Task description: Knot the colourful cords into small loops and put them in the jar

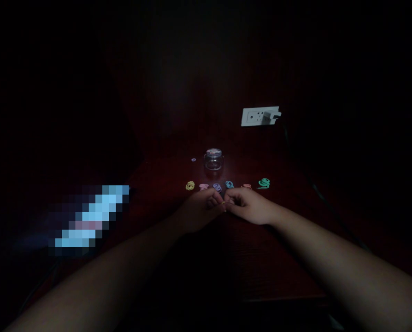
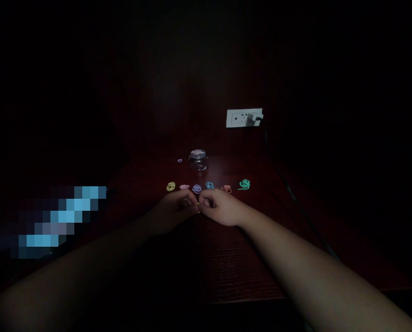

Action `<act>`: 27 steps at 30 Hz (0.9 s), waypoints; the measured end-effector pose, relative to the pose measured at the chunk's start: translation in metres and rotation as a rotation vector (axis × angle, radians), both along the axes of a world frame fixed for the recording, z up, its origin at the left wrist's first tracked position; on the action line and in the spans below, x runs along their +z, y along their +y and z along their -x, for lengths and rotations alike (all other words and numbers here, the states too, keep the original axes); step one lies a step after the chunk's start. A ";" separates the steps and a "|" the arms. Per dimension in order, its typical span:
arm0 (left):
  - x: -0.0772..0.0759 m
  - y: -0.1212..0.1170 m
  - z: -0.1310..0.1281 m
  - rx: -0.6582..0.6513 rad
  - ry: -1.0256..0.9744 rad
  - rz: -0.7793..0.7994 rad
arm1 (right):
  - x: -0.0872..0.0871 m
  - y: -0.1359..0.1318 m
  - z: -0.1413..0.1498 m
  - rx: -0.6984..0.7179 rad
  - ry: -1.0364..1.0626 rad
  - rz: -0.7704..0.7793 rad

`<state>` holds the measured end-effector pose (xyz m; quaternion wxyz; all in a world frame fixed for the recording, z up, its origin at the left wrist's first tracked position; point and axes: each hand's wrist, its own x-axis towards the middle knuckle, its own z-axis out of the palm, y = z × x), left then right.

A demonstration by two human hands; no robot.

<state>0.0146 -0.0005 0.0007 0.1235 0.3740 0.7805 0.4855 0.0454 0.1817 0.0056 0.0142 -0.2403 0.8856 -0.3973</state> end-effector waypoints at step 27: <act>0.007 -0.002 -0.008 -0.037 0.060 0.159 | 0.004 0.001 -0.010 0.027 0.023 -0.198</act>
